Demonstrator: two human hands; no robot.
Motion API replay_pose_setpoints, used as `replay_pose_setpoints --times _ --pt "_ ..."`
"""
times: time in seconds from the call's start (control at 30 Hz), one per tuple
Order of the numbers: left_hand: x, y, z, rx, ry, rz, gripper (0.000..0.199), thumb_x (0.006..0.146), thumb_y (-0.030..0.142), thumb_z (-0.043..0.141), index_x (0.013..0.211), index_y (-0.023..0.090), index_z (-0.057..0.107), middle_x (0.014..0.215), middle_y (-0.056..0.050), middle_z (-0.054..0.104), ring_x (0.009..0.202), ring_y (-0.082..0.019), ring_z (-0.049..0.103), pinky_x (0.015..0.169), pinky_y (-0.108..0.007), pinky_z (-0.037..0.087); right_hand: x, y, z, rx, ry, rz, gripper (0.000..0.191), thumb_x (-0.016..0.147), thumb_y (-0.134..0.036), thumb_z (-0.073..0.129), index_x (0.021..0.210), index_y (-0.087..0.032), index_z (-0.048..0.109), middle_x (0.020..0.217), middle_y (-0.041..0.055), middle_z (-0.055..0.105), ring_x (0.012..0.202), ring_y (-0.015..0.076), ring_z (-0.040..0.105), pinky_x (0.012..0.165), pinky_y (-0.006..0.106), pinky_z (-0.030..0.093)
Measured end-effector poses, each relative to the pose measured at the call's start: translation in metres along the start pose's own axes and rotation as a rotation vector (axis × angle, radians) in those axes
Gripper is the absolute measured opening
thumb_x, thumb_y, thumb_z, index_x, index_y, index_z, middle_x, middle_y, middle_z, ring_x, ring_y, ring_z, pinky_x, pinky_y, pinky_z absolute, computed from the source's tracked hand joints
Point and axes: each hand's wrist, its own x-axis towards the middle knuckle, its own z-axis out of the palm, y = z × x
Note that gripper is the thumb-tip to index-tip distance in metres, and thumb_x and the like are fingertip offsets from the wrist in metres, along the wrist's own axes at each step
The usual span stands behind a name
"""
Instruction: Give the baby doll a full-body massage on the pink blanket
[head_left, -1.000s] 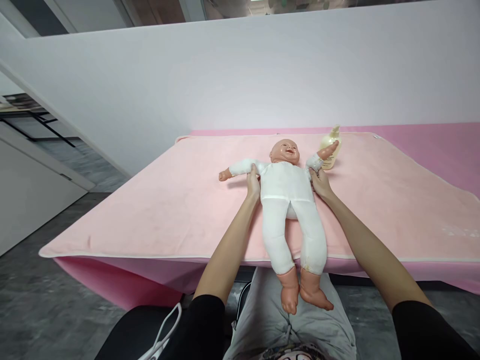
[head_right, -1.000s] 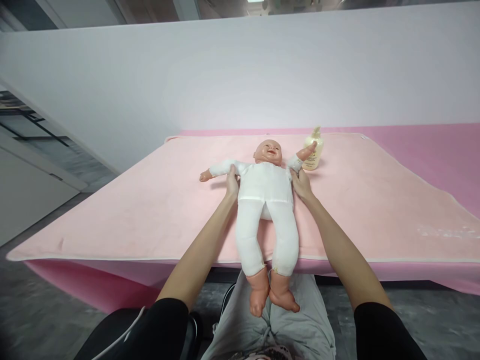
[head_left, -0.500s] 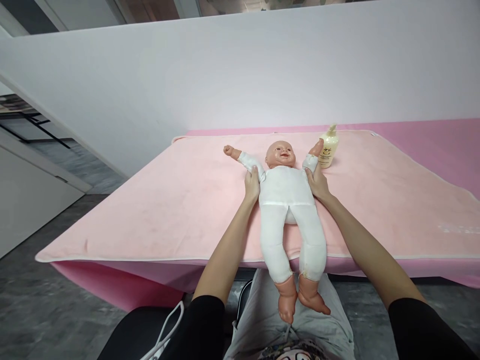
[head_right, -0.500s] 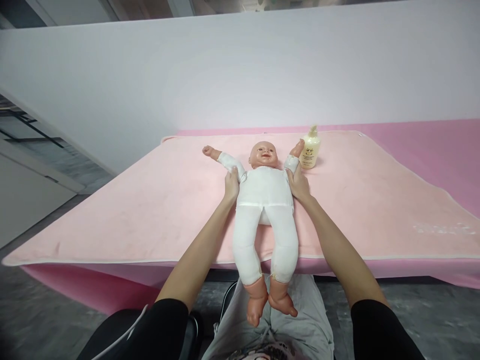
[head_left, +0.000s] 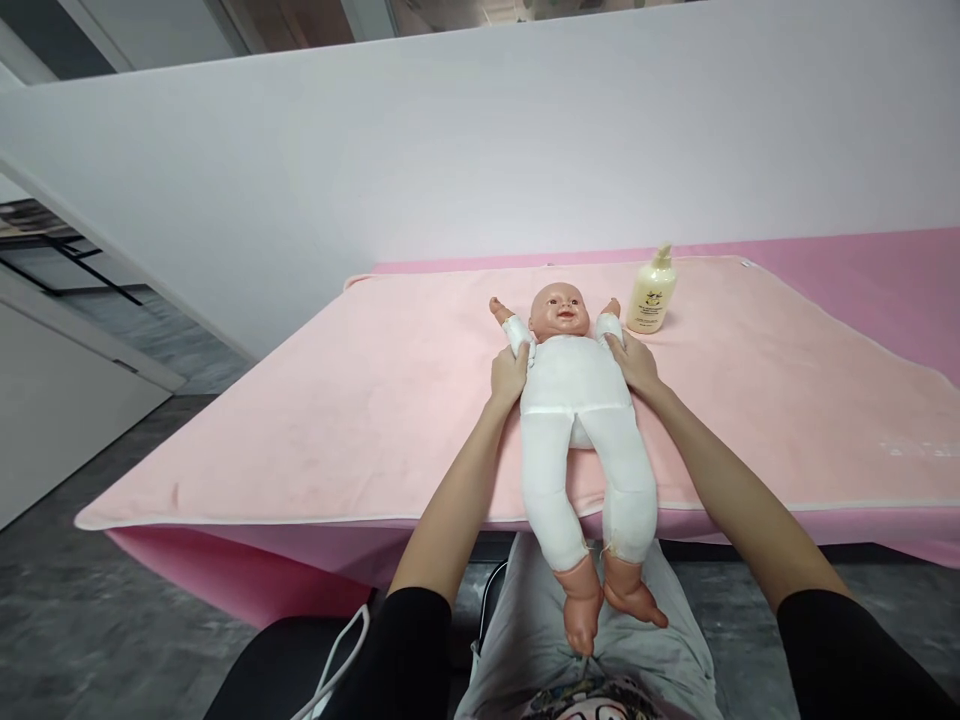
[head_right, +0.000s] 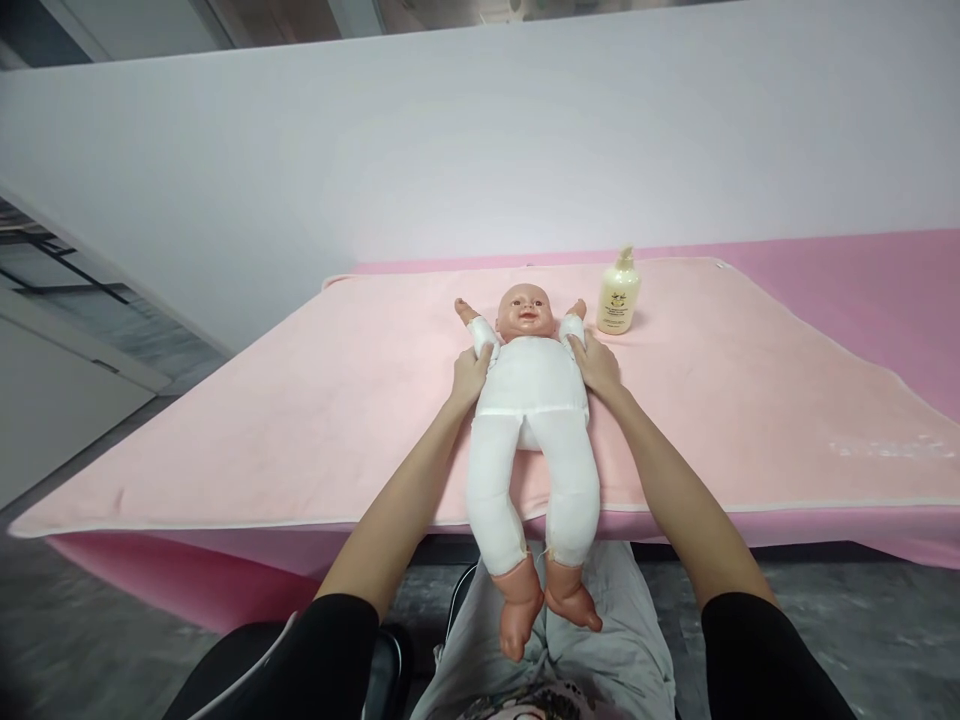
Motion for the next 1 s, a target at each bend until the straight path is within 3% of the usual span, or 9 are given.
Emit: replay_pose_setpoints --times 0.23,0.37,0.53,0.63,0.73,0.8,0.9,1.0 --pt "0.002 0.005 -0.006 -0.002 -0.098 -0.073 0.043 0.082 0.050 0.037 0.069 0.015 0.058 0.074 -0.015 0.065 0.076 -0.026 0.060 0.063 -0.032 0.040 0.002 -0.001 -0.004 -0.011 -0.077 0.032 0.057 0.085 -0.058 0.022 0.102 -0.018 0.059 0.098 0.0132 0.065 0.084 0.0281 0.058 0.071 0.036 0.041" --pt "0.000 0.008 -0.009 -0.071 -0.074 -0.139 0.037 0.074 0.052 0.051 0.059 0.018 0.054 0.068 -0.014 0.063 0.078 -0.031 0.061 0.069 -0.036 0.041 0.002 -0.001 -0.005 -0.002 -0.087 0.041 0.055 0.084 -0.059 0.026 0.091 -0.017 0.061 0.088 0.0126 0.066 0.077 0.0262 0.058 0.070 0.036 0.042" --pt "0.002 0.007 -0.009 -0.131 -0.064 -0.203 0.034 0.069 0.050 0.058 0.058 0.018 0.054 0.076 -0.017 0.065 0.085 -0.035 0.061 0.074 -0.040 0.042 0.003 0.001 -0.006 0.036 -0.068 0.018 0.049 0.082 -0.058 0.032 0.083 -0.018 0.061 0.082 0.0120 0.066 0.077 0.0266 0.058 0.072 0.038 0.043" --pt "0.002 0.006 -0.013 -0.399 -0.241 -0.224 0.030 0.069 0.044 0.059 0.070 0.014 0.060 0.079 -0.015 0.066 0.085 -0.031 0.061 0.075 -0.038 0.043 0.003 0.003 -0.008 0.164 -0.075 0.067 0.045 0.080 -0.057 0.039 0.084 -0.018 0.061 0.077 0.0109 0.065 0.078 0.0278 0.059 0.073 0.040 0.044" --pt "-0.001 0.010 -0.023 -0.688 -0.486 -0.192 0.029 0.064 0.027 0.064 0.090 0.014 0.061 0.085 -0.009 0.067 0.084 -0.025 0.061 0.077 -0.035 0.045 0.001 0.004 -0.012 0.430 -0.179 0.147 0.040 0.076 -0.055 0.047 0.088 -0.019 0.058 0.061 0.0056 0.059 0.060 0.0230 0.056 0.061 0.038 0.046" --pt "-0.004 0.013 -0.027 -0.792 -0.560 -0.160 0.038 0.058 0.015 0.063 0.097 0.015 0.060 0.087 -0.007 0.067 0.084 -0.022 0.062 0.080 -0.034 0.045 0.001 0.003 -0.014 0.587 -0.222 0.169 0.033 0.072 -0.048 0.057 0.087 -0.019 0.055 0.058 0.0018 0.055 0.052 0.0180 0.052 0.052 0.033 0.045" --pt "-0.004 0.015 -0.024 -0.899 -0.468 -0.126 0.045 0.055 0.009 0.061 0.100 0.014 0.057 0.090 -0.007 0.067 0.085 -0.021 0.062 0.083 -0.036 0.046 0.005 0.003 -0.015 0.712 -0.176 0.175 0.027 0.062 -0.034 0.065 0.080 -0.019 0.052 0.063 -0.0002 0.056 0.053 0.0139 0.050 0.049 0.028 0.043" --pt "0.001 0.012 -0.011 -0.915 -0.175 -0.060 0.048 0.056 0.011 0.064 0.104 0.014 0.056 0.098 -0.008 0.066 0.092 -0.021 0.061 0.084 -0.035 0.046 0.010 0.004 -0.014 0.823 -0.064 0.153 0.029 0.056 -0.028 0.068 0.079 -0.019 0.052 0.072 0.0005 0.059 0.062 0.0142 0.055 0.055 0.028 0.047"
